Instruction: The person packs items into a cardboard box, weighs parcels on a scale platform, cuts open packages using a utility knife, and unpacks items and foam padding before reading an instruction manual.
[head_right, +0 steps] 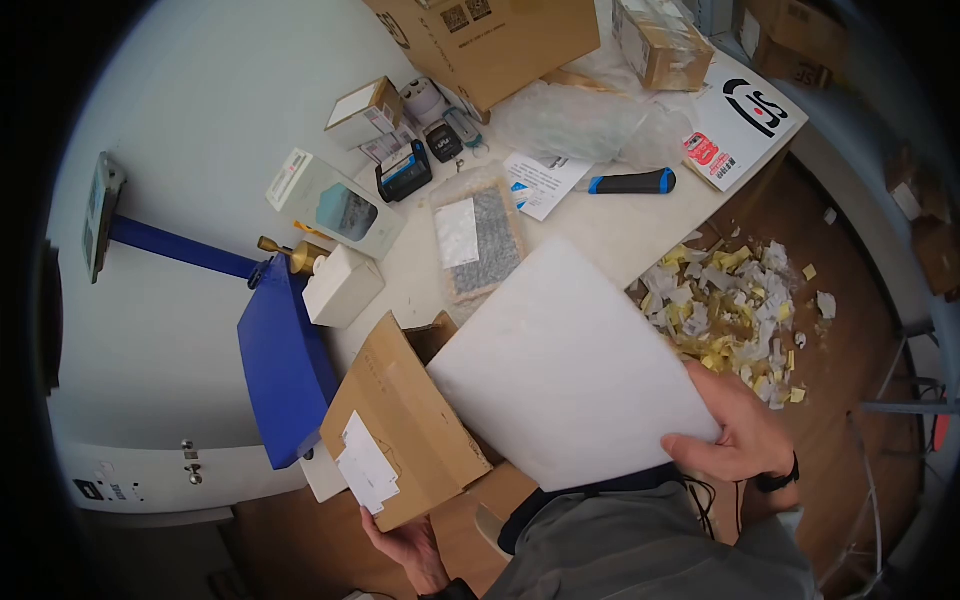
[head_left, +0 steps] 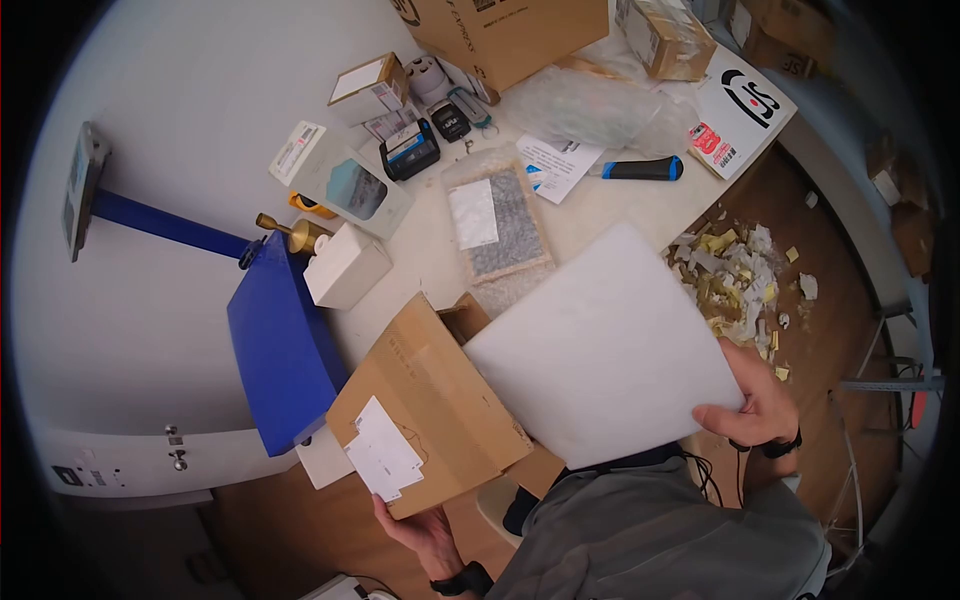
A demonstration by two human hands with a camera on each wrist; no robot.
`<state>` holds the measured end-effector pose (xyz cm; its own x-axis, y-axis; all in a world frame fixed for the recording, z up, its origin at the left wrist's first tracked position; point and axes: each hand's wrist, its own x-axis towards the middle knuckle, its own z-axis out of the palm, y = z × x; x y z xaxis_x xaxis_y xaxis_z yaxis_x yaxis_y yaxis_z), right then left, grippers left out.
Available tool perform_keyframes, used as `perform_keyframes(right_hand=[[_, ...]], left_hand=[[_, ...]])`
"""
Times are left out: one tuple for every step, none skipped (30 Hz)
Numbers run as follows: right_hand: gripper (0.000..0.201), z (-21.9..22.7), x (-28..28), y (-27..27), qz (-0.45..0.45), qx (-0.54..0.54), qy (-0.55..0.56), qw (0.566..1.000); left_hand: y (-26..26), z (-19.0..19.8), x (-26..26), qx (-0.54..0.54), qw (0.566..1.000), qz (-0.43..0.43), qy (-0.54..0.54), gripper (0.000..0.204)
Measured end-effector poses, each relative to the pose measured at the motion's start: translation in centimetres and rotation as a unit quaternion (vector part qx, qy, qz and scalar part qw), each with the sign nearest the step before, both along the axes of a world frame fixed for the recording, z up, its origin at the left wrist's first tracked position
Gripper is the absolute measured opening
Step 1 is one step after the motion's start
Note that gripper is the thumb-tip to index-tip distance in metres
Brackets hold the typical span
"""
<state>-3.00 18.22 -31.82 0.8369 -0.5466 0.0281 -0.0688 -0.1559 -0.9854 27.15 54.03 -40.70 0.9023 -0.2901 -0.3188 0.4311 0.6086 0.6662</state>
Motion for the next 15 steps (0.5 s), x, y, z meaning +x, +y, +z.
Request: perform_keyframes(right_hand=[[0.063, 0.4, -0.2, -0.5, 0.058, 0.006, 0.026, 0.998], [0.063, 0.4, 0.0, -0.7, 0.058, 0.005, 0.026, 0.998], [0.060, 0.4, 0.6, -0.9, 0.048, 0.004, 0.020, 0.999], [0.057, 0.4, 1.2, -1.1, 0.037, 0.003, 0.014, 0.999], [0.057, 0.4, 1.9, -1.7, 0.035, 0.001, 0.013, 0.999], [0.055, 0.4, 2.6, -2.6, 0.063, 0.047, 0.033, 0.996], [0.052, 0.4, 3.2, -3.0, 0.092, 0.093, 0.053, 0.990], [0.052, 0.7, 4.0, -3.0, 0.090, 0.092, 0.054, 0.990], [0.050, 1.2, 4.9, -2.8, 0.055, 0.168, 0.060, 0.982], [0.048, 1.3, 5.3, -2.8, 0.019, 0.242, 0.065, 0.968], [0.046, 0.5, 5.6, -2.5, 0.007, 0.246, 0.033, 0.969], [0.046, 0.4, 5.7, -2.0, 0.007, 0.243, 0.033, 0.970], [0.047, 0.3, 5.9, -1.3, -0.018, 0.266, 0.022, 0.964], [0.048, 0.1, 6.1, -0.5, -0.041, 0.290, 0.012, 0.956], [0.048, -0.1, 6.2, 0.7, -0.059, 0.297, 0.021, 0.953]], left_hand=[[-0.2, 0.1, -0.1, -0.001, 1.000, 0.002, 0.004, 0.058], [-0.3, 0.2, -0.1, -0.003, 1.000, 0.004, 0.009, 0.058], [0.0, 0.0, 0.0, -0.004, 1.000, 0.004, 0.008, 0.058], [0.6, -0.4, 0.2, -0.005, 1.000, -0.009, 0.011, 0.058], [1.0, -0.9, 0.5, -0.007, 1.000, -0.023, 0.014, 0.058], [1.4, -1.6, 0.5, -0.009, 1.000, -0.025, 0.013, 0.058], [1.7, -2.3, 0.5, 0.025, 0.999, -0.031, -0.015, 0.059], [1.5, -2.5, 0.3, 0.058, 0.997, -0.037, -0.043, 0.061], [1.5, -2.6, 0.2, 0.055, 0.997, -0.039, -0.042, 0.061], [1.3, -2.7, 0.0, 0.059, 0.997, -0.031, -0.044, 0.061], [1.1, -2.6, -0.1, 0.063, 0.997, -0.022, -0.047, 0.061], [0.9, -2.6, -0.1, 0.059, 0.997, -0.022, -0.046, 0.061], [0.8, -2.7, -0.3, 0.050, 0.998, -0.006, -0.039, 0.060], [0.9, -2.7, -0.5, 0.043, 0.998, 0.012, -0.031, 0.060], [1.0, -2.8, -0.7, 0.044, 0.998, 0.016, -0.029, 0.060]])
